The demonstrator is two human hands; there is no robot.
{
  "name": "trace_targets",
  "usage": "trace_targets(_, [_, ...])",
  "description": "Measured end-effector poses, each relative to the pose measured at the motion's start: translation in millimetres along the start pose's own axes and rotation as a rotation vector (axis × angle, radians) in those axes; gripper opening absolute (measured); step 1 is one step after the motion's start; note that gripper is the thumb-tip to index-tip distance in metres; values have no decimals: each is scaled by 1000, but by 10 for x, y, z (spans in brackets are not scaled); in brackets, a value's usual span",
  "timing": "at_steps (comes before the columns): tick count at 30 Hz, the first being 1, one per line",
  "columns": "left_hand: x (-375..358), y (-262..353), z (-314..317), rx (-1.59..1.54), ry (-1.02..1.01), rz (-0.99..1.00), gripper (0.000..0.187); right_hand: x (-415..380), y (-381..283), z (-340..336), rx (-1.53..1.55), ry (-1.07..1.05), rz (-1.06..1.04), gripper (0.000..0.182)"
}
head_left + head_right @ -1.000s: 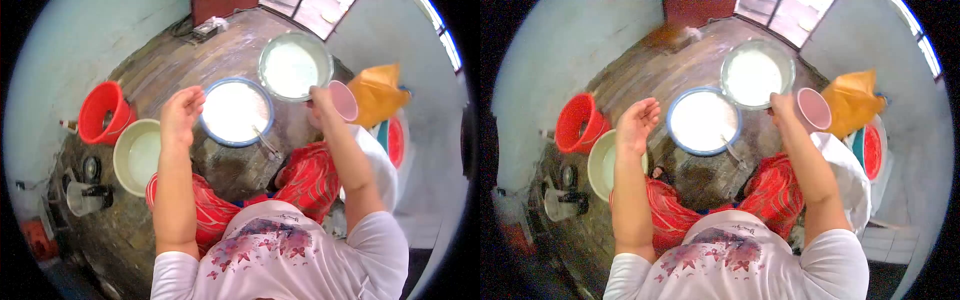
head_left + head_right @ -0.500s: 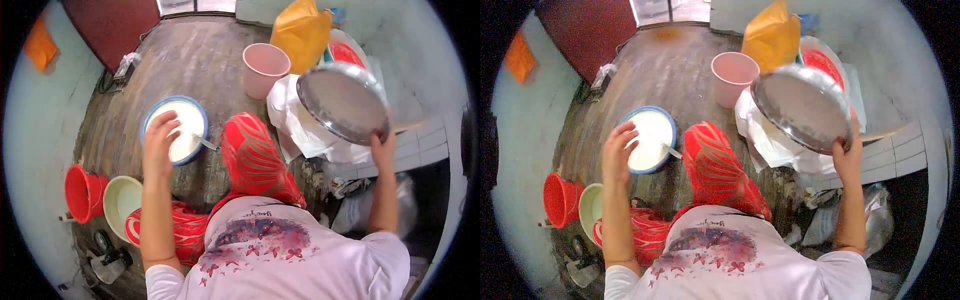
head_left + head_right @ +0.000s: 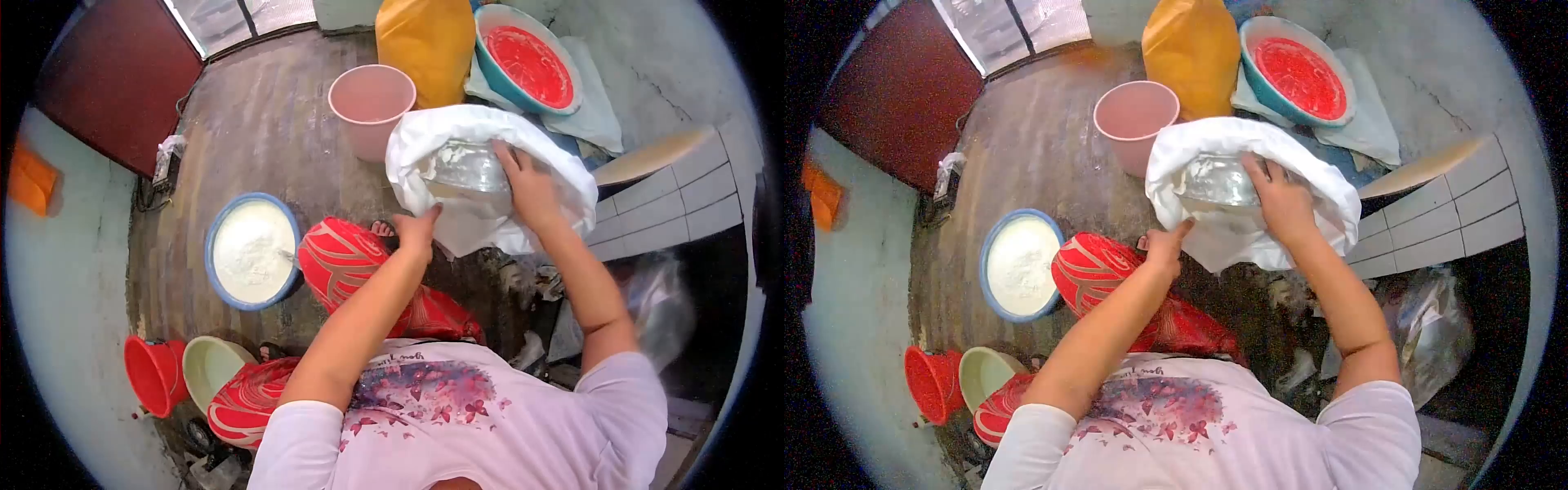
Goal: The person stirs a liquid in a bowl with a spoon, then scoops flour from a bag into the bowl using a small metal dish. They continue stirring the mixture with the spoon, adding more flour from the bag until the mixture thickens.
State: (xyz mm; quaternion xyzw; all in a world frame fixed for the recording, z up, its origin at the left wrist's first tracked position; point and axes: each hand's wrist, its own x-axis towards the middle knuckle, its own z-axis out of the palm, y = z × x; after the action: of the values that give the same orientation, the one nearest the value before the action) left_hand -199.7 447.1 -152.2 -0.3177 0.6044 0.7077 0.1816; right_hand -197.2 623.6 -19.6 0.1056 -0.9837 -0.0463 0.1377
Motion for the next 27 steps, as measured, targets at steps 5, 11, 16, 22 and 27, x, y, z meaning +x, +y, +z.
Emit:
trace_targets(5, [151,191,115,-203,-102,126,46,491,334,185,-67,212,-158,62])
trace_targets(11, [358,431,225,-260,-31,181,38,626,407,26,-21,5,-24,64])
trace_targets(16, [142,829,233,-552,-312,90,41,565,510,-49,-28,32,31,66])
trace_targets(22, [-68,801,298,-530,-642,41,45,408,718,-131,-1,-70,112,68])
trace_targets(27, [-370,723,231,-308,-738,-18,43,407,701,-68,-8,-206,134,62])
